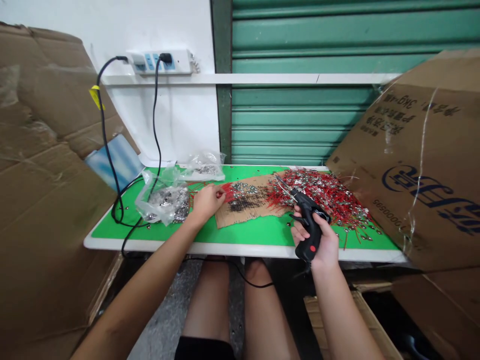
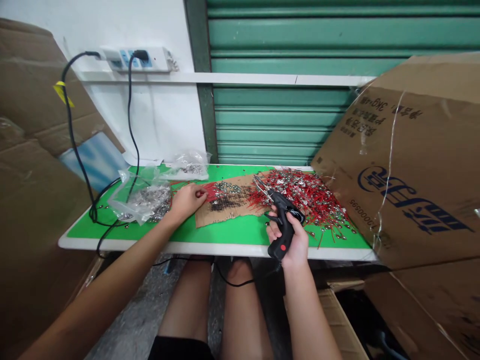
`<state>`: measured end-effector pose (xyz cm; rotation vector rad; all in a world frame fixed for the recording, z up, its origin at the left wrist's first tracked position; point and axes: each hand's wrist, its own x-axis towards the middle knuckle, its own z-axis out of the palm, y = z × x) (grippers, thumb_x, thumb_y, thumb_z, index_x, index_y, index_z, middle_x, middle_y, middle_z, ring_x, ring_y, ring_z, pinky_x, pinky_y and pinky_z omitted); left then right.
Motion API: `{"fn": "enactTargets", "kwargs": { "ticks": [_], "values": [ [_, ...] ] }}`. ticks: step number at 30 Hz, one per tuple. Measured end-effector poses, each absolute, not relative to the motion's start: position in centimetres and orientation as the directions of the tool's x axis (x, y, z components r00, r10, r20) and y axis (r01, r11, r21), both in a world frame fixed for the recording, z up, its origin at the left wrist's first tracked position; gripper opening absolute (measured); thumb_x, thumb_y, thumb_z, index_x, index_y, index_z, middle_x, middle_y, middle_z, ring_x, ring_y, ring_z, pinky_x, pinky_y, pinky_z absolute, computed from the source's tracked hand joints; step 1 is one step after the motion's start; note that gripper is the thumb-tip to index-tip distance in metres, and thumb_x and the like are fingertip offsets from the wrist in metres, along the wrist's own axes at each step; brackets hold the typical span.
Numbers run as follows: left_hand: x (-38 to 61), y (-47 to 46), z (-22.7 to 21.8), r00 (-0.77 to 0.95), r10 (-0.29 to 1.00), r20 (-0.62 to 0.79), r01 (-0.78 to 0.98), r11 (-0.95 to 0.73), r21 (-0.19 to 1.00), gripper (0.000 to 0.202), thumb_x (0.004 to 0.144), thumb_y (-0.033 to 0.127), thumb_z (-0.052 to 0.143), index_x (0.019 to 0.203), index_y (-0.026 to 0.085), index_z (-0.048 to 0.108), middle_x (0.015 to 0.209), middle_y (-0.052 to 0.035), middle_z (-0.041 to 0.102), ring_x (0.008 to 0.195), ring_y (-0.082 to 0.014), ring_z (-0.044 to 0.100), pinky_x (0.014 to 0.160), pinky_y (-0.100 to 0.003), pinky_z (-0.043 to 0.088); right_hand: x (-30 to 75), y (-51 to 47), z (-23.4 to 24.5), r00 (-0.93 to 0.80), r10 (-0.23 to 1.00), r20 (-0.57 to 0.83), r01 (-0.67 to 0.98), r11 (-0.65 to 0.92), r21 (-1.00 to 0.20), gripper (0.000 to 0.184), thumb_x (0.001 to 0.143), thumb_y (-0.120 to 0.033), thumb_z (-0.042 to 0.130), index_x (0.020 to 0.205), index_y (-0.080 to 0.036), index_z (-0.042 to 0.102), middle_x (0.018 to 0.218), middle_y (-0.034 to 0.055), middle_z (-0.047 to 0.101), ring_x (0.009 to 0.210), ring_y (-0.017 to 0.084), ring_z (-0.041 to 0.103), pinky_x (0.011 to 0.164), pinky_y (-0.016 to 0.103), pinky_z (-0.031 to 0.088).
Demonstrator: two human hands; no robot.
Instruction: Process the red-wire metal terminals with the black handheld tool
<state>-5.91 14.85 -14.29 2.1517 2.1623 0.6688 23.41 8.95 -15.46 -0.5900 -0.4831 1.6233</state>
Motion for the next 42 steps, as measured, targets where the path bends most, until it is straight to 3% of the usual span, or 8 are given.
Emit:
{"fn": "enactTargets", "kwargs": {
  "ticks": [9,12,15,21,24,27,34,42],
  "values": [
    [-6.8,15.5,-14.8,-0.029,0.935,0.353,0.93,-0.105,0.353,0.021,0.091,0.03,0.054,0.093,0.019,0.071,0.093,-0.0072,0.067,0.085,-0.02,0.062,0.07,-0.028,0.045,23.3,9.0,-15.3,-0.099,0.986,-0.134,-0.792,-0.16,-0.589,0.019,0.082,-0.026,0.064,0.094,-0.014,0.072,0.081,0.0055,0.068,0.044,0.005,0.034,0.037,0.016,0.04],
    [-6.9,14.9,-14.8,-0.016,0.904,0.426,0.913,-0.161,0.375,0.02,0.092,0.029,0.052,0.093,0.018,0.068,0.097,-0.0082,0.065,0.089,-0.02,0.061,0.076,-0.029,0.046,23.3,9.0,-15.2,-0.099,0.985,-0.143,-0.774,-0.166,-0.611,0.021,0.082,-0.027,0.063,0.095,-0.013,0.073,0.08,0.0065,0.068,0.044,0.006,0.034,0.037,0.017,0.039],
    [-6.8,13.8,-14.9,-0.03,0.908,0.418,0.889,-0.167,0.427,0.015,0.091,0.026,0.048,0.089,0.018,0.061,0.09,-0.0065,0.064,0.081,-0.0185,0.059,0.072,-0.029,0.044,23.3,9.1,-15.1,-0.098,0.986,-0.135,-0.73,-0.163,-0.664,0.022,0.082,-0.029,0.063,0.095,-0.014,0.074,0.082,0.007,0.069,0.044,0.007,0.033,0.037,0.02,0.038],
    [-6.4,11.6,-16.3,-0.089,0.922,0.377,0.882,-0.102,0.459,0.034,0.099,0.032,0.033,0.075,0.02,0.053,0.074,-0.0052,0.061,0.072,-0.0183,0.057,0.066,-0.029,0.04,22.7,9.8,-14.8,-0.194,0.96,-0.2,-0.458,-0.269,-0.847,0.024,0.076,-0.036,0.07,0.088,-0.016,0.075,0.078,0.0073,0.07,0.043,0.008,0.037,0.038,0.024,0.035],
    [-6.5,11.3,-17.0,-0.06,0.917,0.393,0.853,-0.158,0.497,0.034,0.098,0.037,0.041,0.075,0.019,0.057,0.074,-0.0044,0.063,0.071,-0.0167,0.058,0.068,-0.028,0.042,22.2,10.6,-14.6,-0.265,0.918,-0.296,-0.247,-0.361,-0.899,0.031,0.075,-0.044,0.071,0.082,-0.014,0.075,0.055,0.0034,0.058,0.042,0.011,0.04,0.037,0.025,0.031],
    [-6.6,11.3,-17.3,-0.025,0.913,0.407,0.818,-0.216,0.534,0.022,0.093,0.035,0.052,0.084,0.019,0.063,0.083,-0.0041,0.068,0.078,-0.0159,0.062,0.074,-0.027,0.046,21.7,11.4,-14.3,-0.279,0.897,-0.342,-0.119,-0.386,-0.915,0.037,0.074,-0.049,0.071,0.077,-0.012,0.075,0.046,0.0011,0.05,0.041,0.011,0.041,0.037,0.023,0.03],
    [-6.3,11.1,-16.9,0.028,0.932,0.361,0.867,-0.203,0.456,0.009,0.085,0.026,0.059,0.078,0.02,0.062,0.082,-0.0027,0.068,0.083,-0.018,0.061,0.077,-0.029,0.046,21.0,11.9,-14.1,-0.269,0.876,-0.401,-0.011,-0.419,-0.908,0.041,0.07,-0.052,0.073,0.072,-0.011,0.075,0.044,0.0016,0.05,0.04,0.009,0.042,0.037,0.021,0.029],
    [-6.3,11.2,-17.0,0.023,0.942,0.336,0.866,-0.186,0.464,0.008,0.082,0.026,0.058,0.079,0.021,0.063,0.079,-0.0022,0.067,0.083,-0.0184,0.06,0.077,-0.03,0.045,20.8,12.0,-14.1,-0.262,0.875,-0.407,0.039,-0.412,-0.91,0.041,0.072,-0.052,0.07,0.072,-0.012,0.075,0.043,0.0017,0.05,0.038,0.01,0.041,0.035,0.023,0.027]
  ]
}}
